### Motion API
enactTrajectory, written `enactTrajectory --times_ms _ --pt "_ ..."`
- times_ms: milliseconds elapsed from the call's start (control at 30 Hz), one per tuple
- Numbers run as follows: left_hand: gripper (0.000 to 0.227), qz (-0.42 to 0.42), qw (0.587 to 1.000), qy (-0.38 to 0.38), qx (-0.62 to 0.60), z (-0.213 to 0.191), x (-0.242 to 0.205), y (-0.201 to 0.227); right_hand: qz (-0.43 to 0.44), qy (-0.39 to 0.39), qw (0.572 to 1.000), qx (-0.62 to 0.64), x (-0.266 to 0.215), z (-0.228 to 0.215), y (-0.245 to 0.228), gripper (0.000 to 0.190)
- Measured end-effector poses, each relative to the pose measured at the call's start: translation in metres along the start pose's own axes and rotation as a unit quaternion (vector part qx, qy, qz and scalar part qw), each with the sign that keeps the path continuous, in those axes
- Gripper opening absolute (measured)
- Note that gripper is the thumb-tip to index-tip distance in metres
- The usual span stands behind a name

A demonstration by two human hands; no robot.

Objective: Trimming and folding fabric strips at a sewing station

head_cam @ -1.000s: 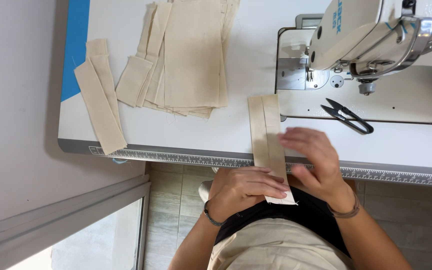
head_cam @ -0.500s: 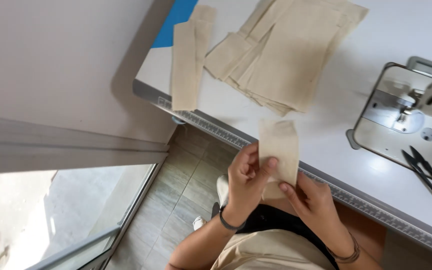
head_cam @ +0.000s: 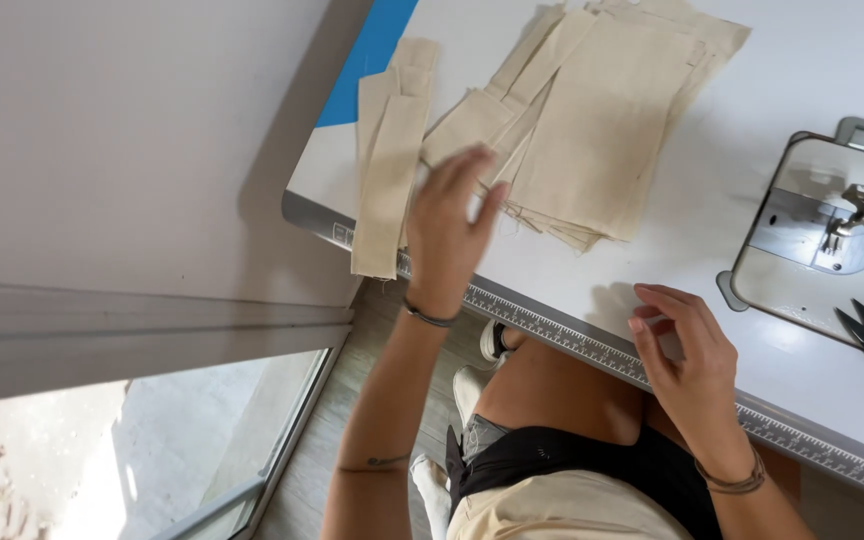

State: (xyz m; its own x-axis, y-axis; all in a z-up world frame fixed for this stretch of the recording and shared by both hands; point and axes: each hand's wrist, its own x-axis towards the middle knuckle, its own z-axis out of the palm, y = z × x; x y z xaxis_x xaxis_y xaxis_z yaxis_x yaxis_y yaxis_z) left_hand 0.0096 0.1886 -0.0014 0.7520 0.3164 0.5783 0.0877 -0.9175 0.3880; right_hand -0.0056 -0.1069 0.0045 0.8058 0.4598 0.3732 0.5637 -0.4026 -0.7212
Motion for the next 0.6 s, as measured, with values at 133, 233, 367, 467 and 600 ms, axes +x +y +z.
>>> enactTrajectory --times_ms 133,233,367,467,600 --pt "0.072 -0.02 0.998 -0.064 -0.002 0.045 -0.003 0.044 -0.014 0.042 0.999 0.019 -0.005 0.006 0.008 0.021" --pt "0.078 -0.091 0.988 -0.085 0.096 0.057 0.01 0.045 -0.027 0.047 0.998 0.022 -0.008 0.006 0.011 0.02" --pt "0.077 -0.116 0.981 -0.097 0.122 0.085 0.017 0.024 -0.046 0.061 0.997 0.015 -0.007 0.006 0.011 0.021" --pt "0.06 -0.149 0.977 -0.142 0.052 0.077 0.027 0.029 -0.057 0.079 0.995 0.008 -0.008 -0.004 0.011 0.023" --pt "0.045 -0.156 0.976 -0.147 0.034 0.077 0.031 0.022 -0.034 0.084 0.97 -0.226 -0.026 -0.048 0.036 0.032"
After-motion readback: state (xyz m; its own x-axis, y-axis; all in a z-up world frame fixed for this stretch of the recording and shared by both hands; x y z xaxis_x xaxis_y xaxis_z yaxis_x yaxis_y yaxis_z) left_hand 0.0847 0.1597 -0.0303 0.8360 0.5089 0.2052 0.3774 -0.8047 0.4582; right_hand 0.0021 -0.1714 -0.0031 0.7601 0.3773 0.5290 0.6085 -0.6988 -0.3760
